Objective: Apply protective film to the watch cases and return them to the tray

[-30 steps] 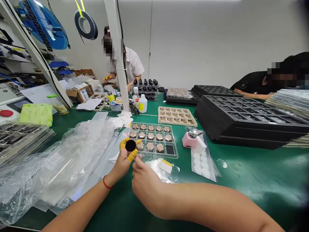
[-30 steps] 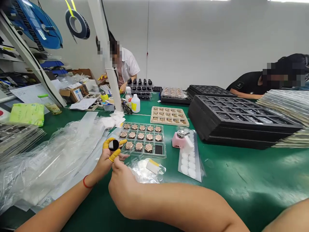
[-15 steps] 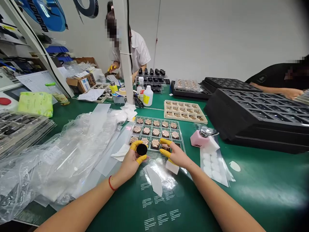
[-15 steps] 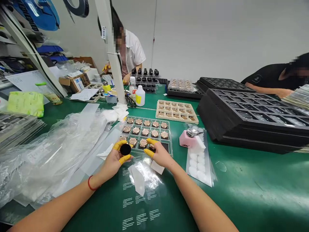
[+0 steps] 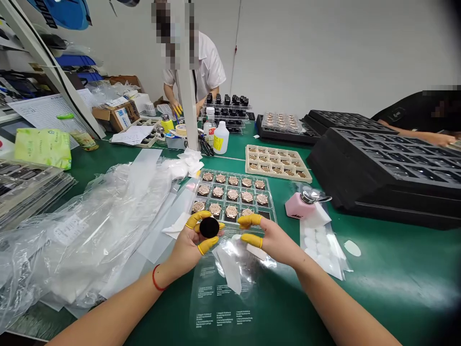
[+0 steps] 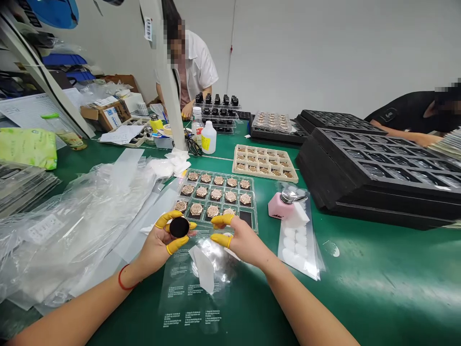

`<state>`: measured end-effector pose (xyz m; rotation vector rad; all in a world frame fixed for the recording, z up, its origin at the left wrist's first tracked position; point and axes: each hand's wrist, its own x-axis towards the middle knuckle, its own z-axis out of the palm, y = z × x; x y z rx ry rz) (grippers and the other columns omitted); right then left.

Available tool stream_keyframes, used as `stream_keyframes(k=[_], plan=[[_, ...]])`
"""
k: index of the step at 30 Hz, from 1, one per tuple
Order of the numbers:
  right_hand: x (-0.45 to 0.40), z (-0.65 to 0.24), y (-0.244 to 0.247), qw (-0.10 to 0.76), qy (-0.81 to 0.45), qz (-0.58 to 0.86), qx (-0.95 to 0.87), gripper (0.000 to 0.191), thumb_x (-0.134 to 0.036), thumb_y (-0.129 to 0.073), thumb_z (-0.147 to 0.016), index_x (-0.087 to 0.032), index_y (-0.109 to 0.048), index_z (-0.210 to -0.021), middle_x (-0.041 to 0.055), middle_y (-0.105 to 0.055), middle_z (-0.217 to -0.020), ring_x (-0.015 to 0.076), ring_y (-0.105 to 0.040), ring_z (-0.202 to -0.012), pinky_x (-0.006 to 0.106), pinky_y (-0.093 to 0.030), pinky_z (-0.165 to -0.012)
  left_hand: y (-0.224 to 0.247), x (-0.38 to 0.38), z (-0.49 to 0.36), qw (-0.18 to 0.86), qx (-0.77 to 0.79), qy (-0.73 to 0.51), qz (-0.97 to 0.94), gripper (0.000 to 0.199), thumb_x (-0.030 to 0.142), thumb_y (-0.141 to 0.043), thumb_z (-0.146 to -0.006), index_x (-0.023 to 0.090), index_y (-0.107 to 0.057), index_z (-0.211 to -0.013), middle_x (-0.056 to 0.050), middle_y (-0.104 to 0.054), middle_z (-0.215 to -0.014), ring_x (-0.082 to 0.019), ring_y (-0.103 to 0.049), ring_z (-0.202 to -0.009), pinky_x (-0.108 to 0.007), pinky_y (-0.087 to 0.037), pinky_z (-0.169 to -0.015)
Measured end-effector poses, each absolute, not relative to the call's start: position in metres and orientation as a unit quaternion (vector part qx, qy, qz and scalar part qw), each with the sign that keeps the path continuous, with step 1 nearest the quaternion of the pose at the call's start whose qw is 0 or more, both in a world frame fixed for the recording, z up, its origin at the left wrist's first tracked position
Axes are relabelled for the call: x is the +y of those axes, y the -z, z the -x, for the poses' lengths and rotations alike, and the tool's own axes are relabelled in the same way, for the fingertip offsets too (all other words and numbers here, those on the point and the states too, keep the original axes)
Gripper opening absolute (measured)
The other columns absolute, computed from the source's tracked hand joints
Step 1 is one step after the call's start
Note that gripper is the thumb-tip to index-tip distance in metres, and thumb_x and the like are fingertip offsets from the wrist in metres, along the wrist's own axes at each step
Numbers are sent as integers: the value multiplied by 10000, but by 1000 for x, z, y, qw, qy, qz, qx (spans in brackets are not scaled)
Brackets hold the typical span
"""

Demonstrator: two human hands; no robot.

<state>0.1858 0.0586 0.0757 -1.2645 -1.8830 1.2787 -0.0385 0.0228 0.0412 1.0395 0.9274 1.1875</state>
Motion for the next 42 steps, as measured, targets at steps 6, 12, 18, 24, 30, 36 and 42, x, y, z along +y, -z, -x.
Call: stream_keyframes(k=[6,12,18,24,30,36,42], plan=[[46,-177,-80,270,-363,451,-769,314,-265,-586,-788,-275,-583,-1102,20,-652,-932,217,-564,-976,435,-396,-928,-55,19,36,699,398,-472,-361,533,247,-693,-738,225,-397,-1181,-77,-691,-1038,-232,-672,-947,-390,-505,-907],[43,-178,-78,288,-376,467,-747,187,-277,-590,-776,-248,-603,-960,28,-640,-941,219,-566,-945,413,-429,-879,-57,19,37,719,402,-447,-350,519,233,-694,-742,205,-423,-1183,-106,-677,-1084,-233,-654,-989,-387,-495,-919],[41,-176,-81,283,-421,472,-722,87,-302,-567,-793,-227,-599,-824,26,-634,-907,197,-571,-890,378,-438,-848,-55,21,37,705,395,-453,-378,496,246,-680,-752,211,-413,-1168,-88,-677,-1061,-223,-655,-977,-376,-493,-910],[36,-178,-94,327,-407,477,-707,94,-323,-576,-790,-238,-590,-752,41,-587,-1102,228,-492,-1097,411,-353,-966,-51,18,35,642,428,-418,-479,487,185,-682,-716,224,-425,-1127,-62,-655,-1010,-211,-648,-957,-353,-492,-876],[28,-161,-83,334,-568,470,-587,156,-367,-621,-754,-217,-581,-747,30,-573,-1158,213,-518,-1070,377,-368,-954,-51,9,30,575,405,-361,-613,428,174,-640,-735,254,-502,-1132,-44,-587,-1098,-177,-618,-916,-308,-494,-843],[28,-148,-74,329,-615,445,-562,205,-384,-614,-756,-190,-565,-708,30,-596,-971,167,-558,-837,325,-439,-799,-53,8,31,541,411,-350,-645,426,200,-630,-754,262,-495,-1154,-41,-576,-1133,-185,-589,-954,-317,-473,-861],[28,-148,-75,311,-633,430,-564,186,-379,-569,-789,-196,-563,-754,2,-574,-753,144,-536,-675,305,-448,-686,-53,9,32,528,416,-326,-665,419,180,-623,-758,282,-483,-1139,-14,-554,-1135,-162,-583,-928,-316,-472,-849]])
